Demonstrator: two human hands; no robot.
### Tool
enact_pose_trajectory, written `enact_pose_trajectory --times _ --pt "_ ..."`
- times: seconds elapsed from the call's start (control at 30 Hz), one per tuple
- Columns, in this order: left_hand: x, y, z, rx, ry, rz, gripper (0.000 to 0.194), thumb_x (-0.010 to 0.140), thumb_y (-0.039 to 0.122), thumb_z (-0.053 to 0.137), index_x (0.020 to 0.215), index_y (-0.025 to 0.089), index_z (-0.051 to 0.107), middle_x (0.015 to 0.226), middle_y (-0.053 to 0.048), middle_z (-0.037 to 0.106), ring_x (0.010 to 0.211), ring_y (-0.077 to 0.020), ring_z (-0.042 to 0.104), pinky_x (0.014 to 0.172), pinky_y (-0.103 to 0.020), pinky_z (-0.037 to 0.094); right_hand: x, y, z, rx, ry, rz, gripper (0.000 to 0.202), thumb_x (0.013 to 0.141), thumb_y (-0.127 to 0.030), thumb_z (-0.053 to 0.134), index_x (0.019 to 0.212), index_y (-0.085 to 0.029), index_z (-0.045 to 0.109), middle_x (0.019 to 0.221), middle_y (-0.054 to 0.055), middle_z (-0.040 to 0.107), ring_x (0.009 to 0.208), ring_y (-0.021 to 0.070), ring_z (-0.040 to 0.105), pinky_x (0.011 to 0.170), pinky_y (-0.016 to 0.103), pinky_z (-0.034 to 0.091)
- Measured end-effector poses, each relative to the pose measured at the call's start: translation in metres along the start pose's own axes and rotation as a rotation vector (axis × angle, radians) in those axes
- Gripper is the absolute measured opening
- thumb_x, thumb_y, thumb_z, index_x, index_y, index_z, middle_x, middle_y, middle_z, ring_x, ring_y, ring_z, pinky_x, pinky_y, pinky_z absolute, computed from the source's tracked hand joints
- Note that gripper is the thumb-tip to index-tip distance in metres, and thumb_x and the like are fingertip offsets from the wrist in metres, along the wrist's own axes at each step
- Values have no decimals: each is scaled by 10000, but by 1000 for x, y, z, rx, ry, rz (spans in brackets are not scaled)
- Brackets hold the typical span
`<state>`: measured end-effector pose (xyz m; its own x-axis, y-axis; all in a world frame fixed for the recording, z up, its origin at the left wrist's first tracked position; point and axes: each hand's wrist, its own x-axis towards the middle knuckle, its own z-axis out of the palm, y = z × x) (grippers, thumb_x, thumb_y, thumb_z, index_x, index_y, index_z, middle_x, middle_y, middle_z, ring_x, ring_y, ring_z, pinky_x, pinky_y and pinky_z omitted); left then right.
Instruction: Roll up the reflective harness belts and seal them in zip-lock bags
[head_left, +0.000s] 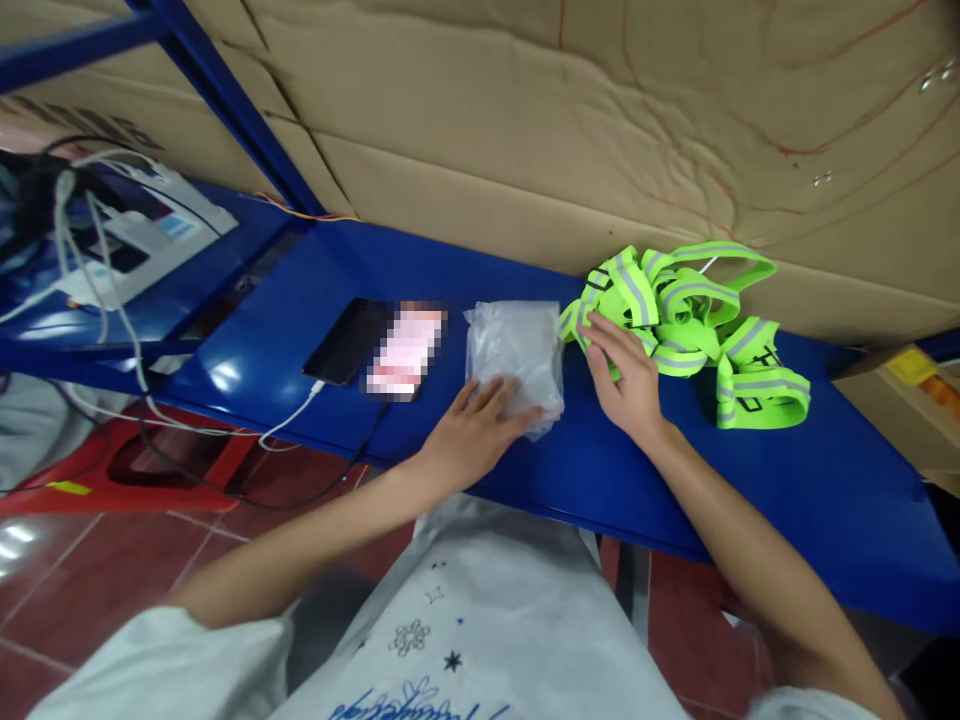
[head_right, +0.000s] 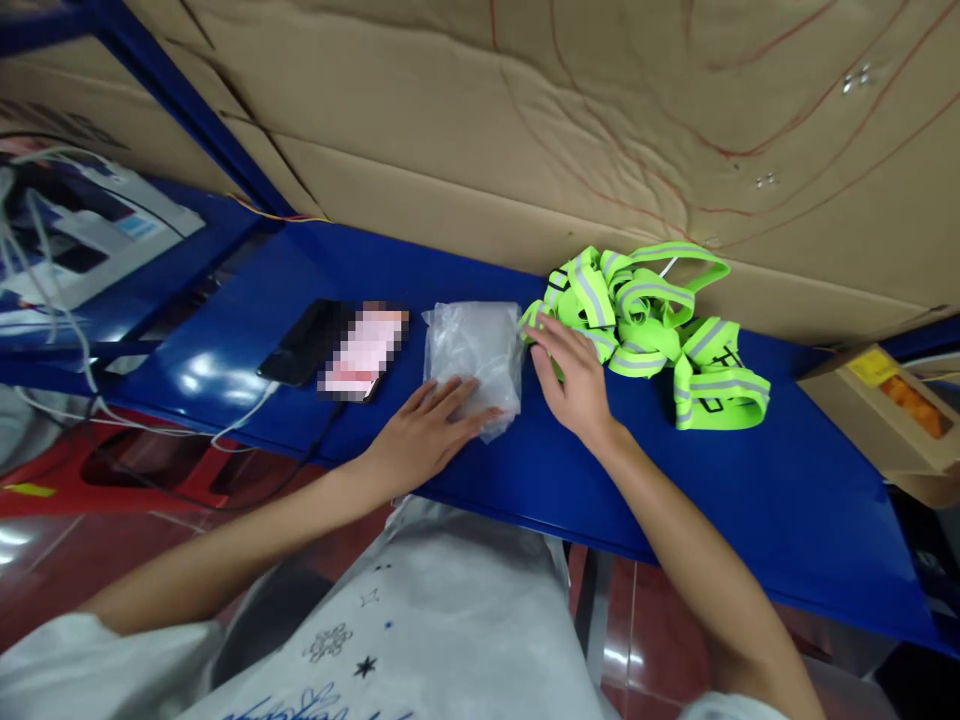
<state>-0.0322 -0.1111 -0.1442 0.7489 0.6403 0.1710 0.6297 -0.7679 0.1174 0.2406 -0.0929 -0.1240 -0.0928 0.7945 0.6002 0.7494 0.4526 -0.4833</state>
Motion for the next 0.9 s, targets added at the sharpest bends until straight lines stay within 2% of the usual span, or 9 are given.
enact_pose_trajectory --times 0.1,0.2,0.27,0.37,0.5,0.6,0.73,0.83,0.9 --pt "42 -10 -5 74 -29 -141 506 1098 236 463 1577 353 575 1662 -203 507 1498 -431 562 1174 -641 506 -26 17 -11 -50 -40 -73 314 1096 -330 529 1191 -201 800 1271 125 792 1179 263 755 1053 495 598" --pt "90 -26 -11 126 -88 -337 541 1095 242 387 1611 335 520 1696 -221 444 1392 -457 632 1046 -620 567 -38 26 -10 -44 -38 -96 283 1084 -298 548 1121 -185 806 1161 124 811 1093 244 765 998 458 617" --pt "119 -43 -16 143 -96 -427 552 1082 227 359 1609 280 514 1559 -262 565 1244 -445 707 951 -586 588 -39 26 -8 -38 -27 -96 286 1087 -291 536 1116 -185 800 1137 124 808 1091 236 759 999 449 616" --pt "157 -74 -27 167 -80 -543 577 1076 221 320 1637 178 447 1414 -299 628 1202 -419 714 954 -548 563 -37 22 -6 -27 -38 -97 296 1093 -293 517 1109 -191 794 1120 121 804 1081 227 756 993 442 618" --pt "182 -100 -42 193 -54 -661 621 1070 367 427 1623 85 410 1470 -346 573 1310 -448 635 1031 -572 516 -38 20 -7 -12 -81 -110 283 1089 -288 524 1082 -198 792 1096 110 803 1041 217 757 969 425 622" --pt "178 -87 -49 193 -13 -608 648 1061 440 477 1602 83 443 1513 -334 556 1398 -482 566 1099 -613 477 -39 21 -6 -11 -95 -112 286 1094 -286 518 1090 -201 791 1106 109 800 1050 218 753 967 425 615" --pt "169 -41 -46 -13 100 -362 595 1120 435 374 1648 163 410 1499 -231 625 1355 -397 638 1122 -535 493 -41 19 -4 -23 -131 -132 278 1095 -294 531 1064 -198 790 1095 95 805 1025 209 753 942 404 596" --pt "178 -15 -32 -149 202 -187 782 1070 620 500 1682 155 357 1607 -221 550 1473 -378 557 1186 -497 467 -41 17 -4 -50 -137 -148 266 1093 -284 536 1063 -196 786 1095 82 808 1024 199 751 935 388 576" --pt "187 -9 -16 -175 185 -80 955 989 708 612 1708 157 311 1699 -236 438 1560 -402 458 1241 -524 421 -40 19 -7 -83 -124 -150 252 1087 -274 539 1094 -208 783 1125 76 807 1060 199 744 955 388 561"
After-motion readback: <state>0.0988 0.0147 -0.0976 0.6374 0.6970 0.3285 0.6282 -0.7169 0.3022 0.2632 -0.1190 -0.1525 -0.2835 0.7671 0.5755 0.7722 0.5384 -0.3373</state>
